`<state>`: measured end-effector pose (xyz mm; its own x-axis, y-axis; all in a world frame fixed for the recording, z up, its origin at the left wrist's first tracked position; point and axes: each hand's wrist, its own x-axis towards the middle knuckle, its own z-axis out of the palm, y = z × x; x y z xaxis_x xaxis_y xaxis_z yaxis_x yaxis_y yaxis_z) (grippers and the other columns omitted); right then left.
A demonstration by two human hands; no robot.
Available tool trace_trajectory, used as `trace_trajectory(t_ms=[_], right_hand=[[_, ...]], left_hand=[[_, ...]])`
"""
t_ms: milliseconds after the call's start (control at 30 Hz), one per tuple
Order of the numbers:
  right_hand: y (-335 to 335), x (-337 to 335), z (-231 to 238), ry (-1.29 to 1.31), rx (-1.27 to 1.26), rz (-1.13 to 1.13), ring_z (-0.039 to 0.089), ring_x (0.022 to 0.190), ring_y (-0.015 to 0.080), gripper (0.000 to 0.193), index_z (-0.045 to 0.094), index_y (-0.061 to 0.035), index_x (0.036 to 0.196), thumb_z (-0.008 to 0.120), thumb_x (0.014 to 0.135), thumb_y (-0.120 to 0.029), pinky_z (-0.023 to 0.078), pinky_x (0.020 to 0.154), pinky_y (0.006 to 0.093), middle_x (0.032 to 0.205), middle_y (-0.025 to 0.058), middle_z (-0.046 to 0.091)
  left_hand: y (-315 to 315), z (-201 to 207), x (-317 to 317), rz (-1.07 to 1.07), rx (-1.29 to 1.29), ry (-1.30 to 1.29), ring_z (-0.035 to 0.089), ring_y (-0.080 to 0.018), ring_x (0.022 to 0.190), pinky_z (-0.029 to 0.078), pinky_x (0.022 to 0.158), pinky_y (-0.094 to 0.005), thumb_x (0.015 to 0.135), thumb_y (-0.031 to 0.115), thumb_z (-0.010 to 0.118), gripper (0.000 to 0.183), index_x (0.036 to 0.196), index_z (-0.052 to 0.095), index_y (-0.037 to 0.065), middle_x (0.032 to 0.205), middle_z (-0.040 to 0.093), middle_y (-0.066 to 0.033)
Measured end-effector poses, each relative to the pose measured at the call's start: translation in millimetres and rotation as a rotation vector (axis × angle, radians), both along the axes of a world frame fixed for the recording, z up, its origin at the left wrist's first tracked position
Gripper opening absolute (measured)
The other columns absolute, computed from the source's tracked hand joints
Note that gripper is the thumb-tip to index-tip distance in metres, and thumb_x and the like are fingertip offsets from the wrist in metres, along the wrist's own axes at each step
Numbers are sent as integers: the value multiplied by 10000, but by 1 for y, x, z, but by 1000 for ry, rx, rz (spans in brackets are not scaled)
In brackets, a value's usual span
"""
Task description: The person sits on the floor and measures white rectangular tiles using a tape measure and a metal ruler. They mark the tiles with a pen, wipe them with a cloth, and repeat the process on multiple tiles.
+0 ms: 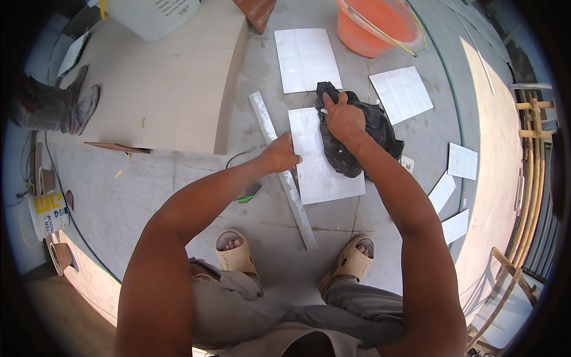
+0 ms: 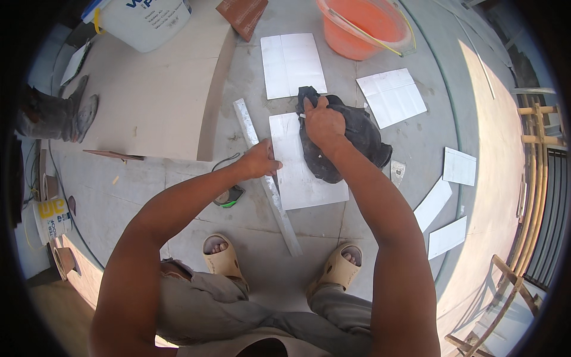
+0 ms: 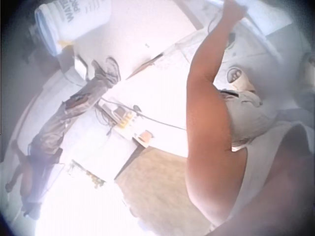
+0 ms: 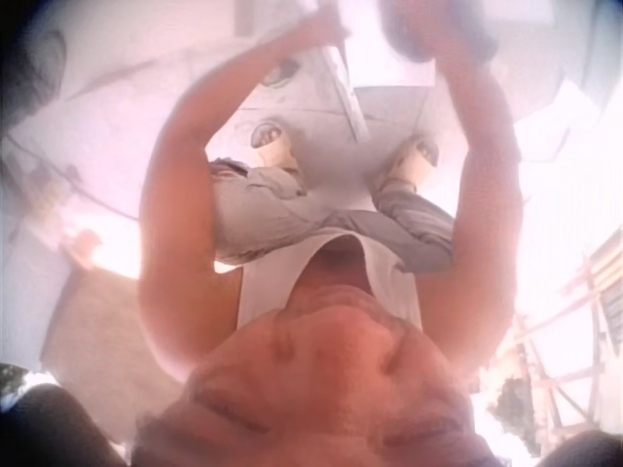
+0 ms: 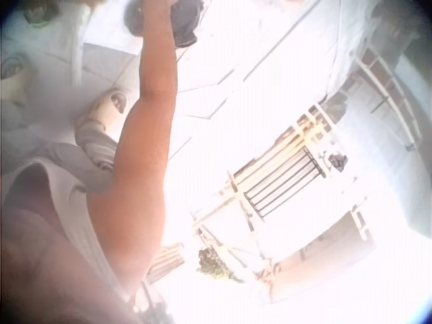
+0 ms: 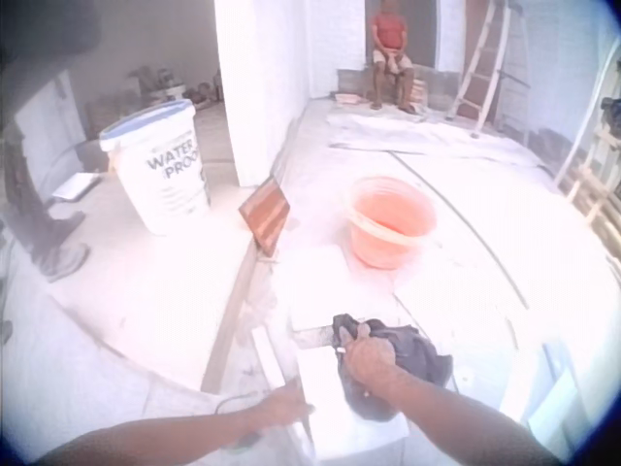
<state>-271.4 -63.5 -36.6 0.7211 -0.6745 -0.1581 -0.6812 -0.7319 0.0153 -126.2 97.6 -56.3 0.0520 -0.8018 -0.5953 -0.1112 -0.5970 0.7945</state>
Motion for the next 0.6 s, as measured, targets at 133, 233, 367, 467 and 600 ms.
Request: trace_trajectory(t_ms=[133,233,367,467,600], right_hand=[[19,-11,1,63,75,124,721,738,341,560,482,-149,1498,552,943,-173,591,665,429,1195,188,560],[59,-25,23,125,144,396,720,731,298,543,514,-118,1471,541,929,-128,595,645,411,1088,155,552],[6,10,8,13,43,86,722,752,313,549,504,-129,1479,535,931,-126,593,663,422,1156,166,549],[0,9,6,20,22,35,724,780,314,561,500,-157,1485,540,926,-131,593,694,422,1183,159,553],[59,-52,25,156,195,444,721,778,303,567,535,-196,1462,581,900,-139,593,696,419,1181,160,564]], left_hand=[[3,-8,5,9,30,-106,673,-182,746,591,624,-316,839,40,729,493,1224,442,-72,932,613,-107],[0,0,4,-4,40,-141,676,-188,745,596,616,-322,846,40,723,500,1241,437,-71,936,612,-111],[0,2,3,3,39,-45,687,-205,761,611,619,-341,879,47,702,476,1254,432,-70,955,618,-124],[-3,8,-2,21,103,51,698,-220,781,623,640,-351,928,100,675,428,1250,443,-60,992,634,-146],[5,-2,1,70,195,143,708,-239,808,630,666,-359,987,198,626,379,1240,471,-38,1008,652,-176]])
